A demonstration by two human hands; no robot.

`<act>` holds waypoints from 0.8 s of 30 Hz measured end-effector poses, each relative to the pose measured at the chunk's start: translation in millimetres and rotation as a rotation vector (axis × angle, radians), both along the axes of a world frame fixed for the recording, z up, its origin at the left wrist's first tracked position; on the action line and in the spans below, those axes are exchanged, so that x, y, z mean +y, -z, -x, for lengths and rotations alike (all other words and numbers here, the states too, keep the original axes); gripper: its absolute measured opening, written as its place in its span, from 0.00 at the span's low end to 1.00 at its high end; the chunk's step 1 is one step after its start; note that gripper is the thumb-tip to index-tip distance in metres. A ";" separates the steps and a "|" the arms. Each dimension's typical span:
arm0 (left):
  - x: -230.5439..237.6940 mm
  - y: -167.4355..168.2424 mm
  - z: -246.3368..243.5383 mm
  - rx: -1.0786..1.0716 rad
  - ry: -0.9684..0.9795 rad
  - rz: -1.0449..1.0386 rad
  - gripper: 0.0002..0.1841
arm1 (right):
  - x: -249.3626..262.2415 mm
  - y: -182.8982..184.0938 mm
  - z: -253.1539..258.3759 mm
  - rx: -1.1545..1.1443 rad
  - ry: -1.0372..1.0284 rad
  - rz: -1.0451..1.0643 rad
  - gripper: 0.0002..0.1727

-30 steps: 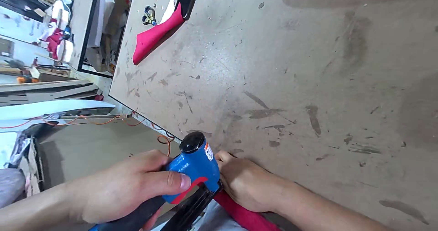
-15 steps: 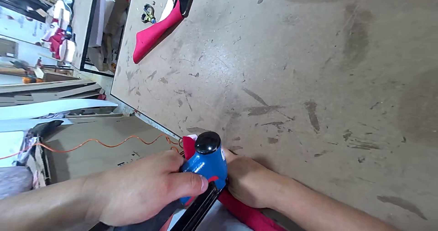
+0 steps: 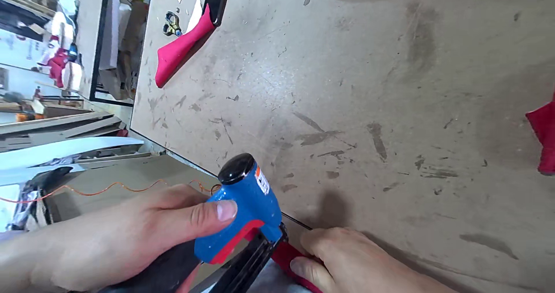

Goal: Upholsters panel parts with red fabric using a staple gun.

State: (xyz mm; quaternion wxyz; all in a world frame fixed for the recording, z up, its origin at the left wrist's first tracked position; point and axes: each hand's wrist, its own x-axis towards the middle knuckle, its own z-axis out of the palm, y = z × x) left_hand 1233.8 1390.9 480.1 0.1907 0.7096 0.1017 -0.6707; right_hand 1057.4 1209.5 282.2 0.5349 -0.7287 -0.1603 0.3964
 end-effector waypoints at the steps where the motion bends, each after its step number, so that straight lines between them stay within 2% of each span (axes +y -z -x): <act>1: -1.7 1.3 0.6 0.014 0.006 -0.009 0.29 | 0.6 6.3 1.3 -0.015 0.031 -0.063 0.29; 4: -5.1 7.5 0.9 0.049 0.036 -0.016 0.29 | 3.1 21.5 4.8 0.031 0.127 -0.170 0.27; 6: -5.3 12.5 0.8 0.075 0.048 -0.010 0.31 | 3.7 21.5 5.5 0.081 0.135 -0.132 0.28; 9: -7.0 18.8 3.1 0.104 0.057 0.003 0.32 | 2.9 7.1 2.4 0.072 0.035 -0.006 0.28; 12: -14.8 26.1 6.5 0.131 0.096 -0.032 0.33 | 4.4 -1.3 3.3 0.066 -0.035 0.097 0.22; 15: -20.3 31.3 9.5 0.147 0.107 -0.061 0.33 | 4.2 -4.5 2.6 0.070 -0.035 0.115 0.18; 24: -45.6 31.9 14.5 0.163 0.173 -0.050 0.30 | -2.4 0.1 13.3 0.005 0.034 0.125 0.18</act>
